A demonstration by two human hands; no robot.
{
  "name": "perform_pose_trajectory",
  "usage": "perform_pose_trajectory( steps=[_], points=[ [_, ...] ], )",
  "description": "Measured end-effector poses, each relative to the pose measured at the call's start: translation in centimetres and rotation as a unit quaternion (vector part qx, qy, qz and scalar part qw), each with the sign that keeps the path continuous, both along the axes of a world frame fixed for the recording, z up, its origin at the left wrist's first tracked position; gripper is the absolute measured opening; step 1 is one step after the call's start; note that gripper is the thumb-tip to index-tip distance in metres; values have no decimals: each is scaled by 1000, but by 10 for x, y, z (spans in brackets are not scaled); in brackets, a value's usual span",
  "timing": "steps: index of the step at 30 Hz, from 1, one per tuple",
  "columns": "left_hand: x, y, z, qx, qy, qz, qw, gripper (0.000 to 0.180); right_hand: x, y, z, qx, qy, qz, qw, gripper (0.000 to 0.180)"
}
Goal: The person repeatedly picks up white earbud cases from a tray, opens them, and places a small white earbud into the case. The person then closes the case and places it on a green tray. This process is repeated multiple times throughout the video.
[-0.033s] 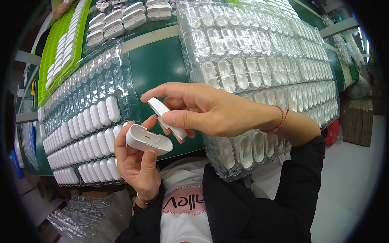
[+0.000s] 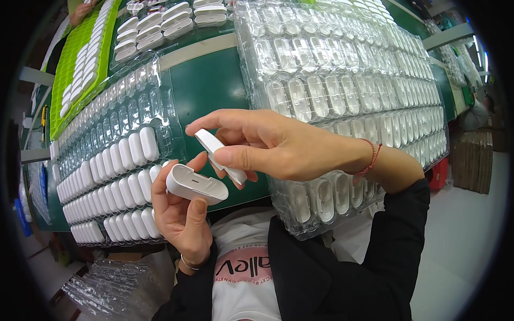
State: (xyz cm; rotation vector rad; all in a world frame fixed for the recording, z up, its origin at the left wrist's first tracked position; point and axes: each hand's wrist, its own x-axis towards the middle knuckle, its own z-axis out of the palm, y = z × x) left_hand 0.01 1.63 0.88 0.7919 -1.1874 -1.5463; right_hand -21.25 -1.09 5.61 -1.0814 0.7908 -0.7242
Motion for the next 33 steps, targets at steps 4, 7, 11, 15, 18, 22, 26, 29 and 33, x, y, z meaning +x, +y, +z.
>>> perform_pose_trajectory(
  steps=[4, 7, 11, 15, 18, 22, 26, 29, 33],
  points=[
    [1, 0, -1, -5, -14, -6, 1000, 62, -2, 0, 5, 14, 13, 8, 1000, 50],
    [1, 1, 0, 7, -8, -9, 1000, 62, -3, -1, 2, -3, 11, 14, 1000, 49],
    [0, 0, 1, 26, -3, -11, 1000, 63, -4, -1, 2, -2, 24, 23, 999, 49],
    [3, -1, 0, 20, 54, -19, 998, 57, 0, 0, -2, -14, 10, -1, 1000, 45],
    [1, 0, 1, 19, 4, 27, 999, 61, 2, 1, -1, -28, 8, -19, 999, 45],
    [0, -1, 3, 43, 29, 11, 999, 60, 4, 4, -4, -57, 21, -36, 997, 44],
    [1, 1, 2, 44, 30, 10, 999, 61, 6, 5, -5, -49, -3, -40, 998, 44],
    [0, -1, 1, 49, 29, 13, 998, 61, 4, 3, -5, -71, 4, -51, 996, 42],
    [0, -1, 2, 49, 20, 1, 999, 60, 4, 2, -3, -51, -11, -54, 997, 41]
  ],
)
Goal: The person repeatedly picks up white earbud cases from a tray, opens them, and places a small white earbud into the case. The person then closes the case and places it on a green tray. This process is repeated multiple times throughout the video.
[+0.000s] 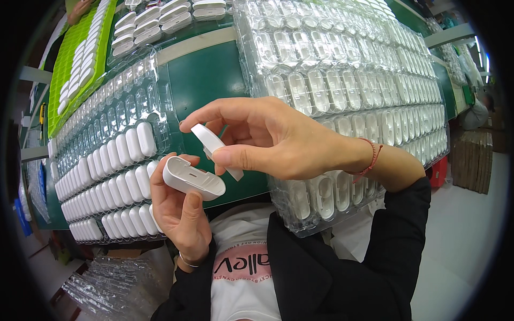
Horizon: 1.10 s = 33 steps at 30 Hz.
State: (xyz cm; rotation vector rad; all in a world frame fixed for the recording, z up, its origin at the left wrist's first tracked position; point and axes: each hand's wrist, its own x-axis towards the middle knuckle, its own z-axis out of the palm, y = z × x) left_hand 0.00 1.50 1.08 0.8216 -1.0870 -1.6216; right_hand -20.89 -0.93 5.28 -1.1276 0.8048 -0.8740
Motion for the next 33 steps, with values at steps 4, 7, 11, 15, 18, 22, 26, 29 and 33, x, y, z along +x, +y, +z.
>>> perform_pose_trajectory(
  steps=[4, 7, 11, 15, 18, 22, 26, 29, 33],
  points=[
    [0, 0, -2, -4, 17, -8, 1000, 58, -1, 0, -1, -7, -6, -1, 1000, 43],
    [3, -2, -5, -8, 43, -26, 999, 55, -2, 0, -1, -3, -5, -4, 1000, 44],
    [3, -3, -4, -8, 38, -28, 999, 55, -2, -1, -1, -1, -2, -4, 1000, 44],
    [0, -1, 0, 8, 3, -17, 1000, 59, -1, -1, -1, -7, -4, -7, 1000, 45],
    [3, -3, -4, 1, 46, -35, 998, 55, -1, 0, 0, -6, 3, -7, 1000, 45],
    [0, 0, 0, 15, -4, -20, 1000, 59, -1, -1, 0, -10, 2, 0, 1000, 45],
    [0, -1, 0, 20, -6, -27, 999, 58, -1, -1, 3, -6, -6, -1, 1000, 46],
    [-2, -1, 1, 28, -4, -30, 999, 58, -2, -1, -2, -19, -8, -3, 1000, 46],
    [-1, -1, 1, 33, 2, -31, 999, 59, -2, -1, -3, -18, -1, 2, 1000, 46]
  ],
)
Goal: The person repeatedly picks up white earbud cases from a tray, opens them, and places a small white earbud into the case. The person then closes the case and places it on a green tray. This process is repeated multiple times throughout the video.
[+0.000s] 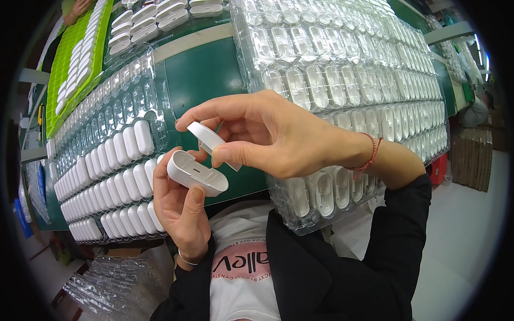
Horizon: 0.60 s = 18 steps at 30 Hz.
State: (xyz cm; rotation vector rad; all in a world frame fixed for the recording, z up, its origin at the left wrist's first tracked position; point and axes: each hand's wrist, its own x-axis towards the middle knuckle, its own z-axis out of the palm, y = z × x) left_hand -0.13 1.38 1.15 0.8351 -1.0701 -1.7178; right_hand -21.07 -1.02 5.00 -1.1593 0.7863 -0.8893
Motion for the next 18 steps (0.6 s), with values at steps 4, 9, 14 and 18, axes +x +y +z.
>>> perform_pose_trajectory(
  steps=[4, 9, 14, 18],
  points=[
    [2, -3, -6, -14, 51, -21, 998, 55, 0, 1, -1, 1, 2, -6, 1000, 46],
    [0, 0, -2, 7, 6, -2, 1000, 59, 2, 0, 0, 4, -2, -11, 1000, 45],
    [5, -2, -6, 19, 5, 0, 1000, 60, 3, 2, -4, -26, 32, -27, 999, 39],
    [1, -4, -9, 12, 5, 9, 1000, 60, 4, 3, -8, -66, 81, -38, 994, 37]
  ],
)
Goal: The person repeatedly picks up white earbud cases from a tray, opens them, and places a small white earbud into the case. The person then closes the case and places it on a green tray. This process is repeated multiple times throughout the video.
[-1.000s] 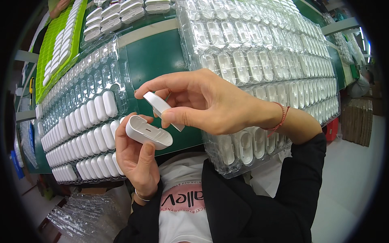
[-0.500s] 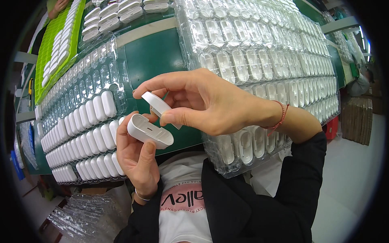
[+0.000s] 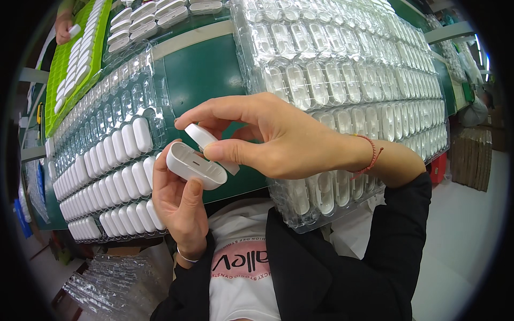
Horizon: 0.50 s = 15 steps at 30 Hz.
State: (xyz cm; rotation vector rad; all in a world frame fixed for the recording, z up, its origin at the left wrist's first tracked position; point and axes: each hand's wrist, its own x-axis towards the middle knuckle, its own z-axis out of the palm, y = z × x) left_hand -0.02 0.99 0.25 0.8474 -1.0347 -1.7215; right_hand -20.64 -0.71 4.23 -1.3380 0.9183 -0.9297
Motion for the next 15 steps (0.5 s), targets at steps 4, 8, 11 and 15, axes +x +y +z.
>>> perform_pose_trajectory(
  steps=[4, 8, 11, 15],
  points=[
    [-4, -2, -1, -2, 6, -4, 1000, 59, 3, 2, 2, -23, 38, -7, 999, 37],
    [-4, -1, 0, 5, 6, 0, 1000, 58, 1, 1, 4, -47, 73, 21, 996, 42],
    [-5, -1, -2, -3, 4, 4, 1000, 57, 2, 3, 5, -46, 83, 19, 995, 41],
    [-7, -2, -3, -25, -11, 5, 1000, 56, 8, 4, 2, -66, 87, -26, 994, 36]
  ],
)
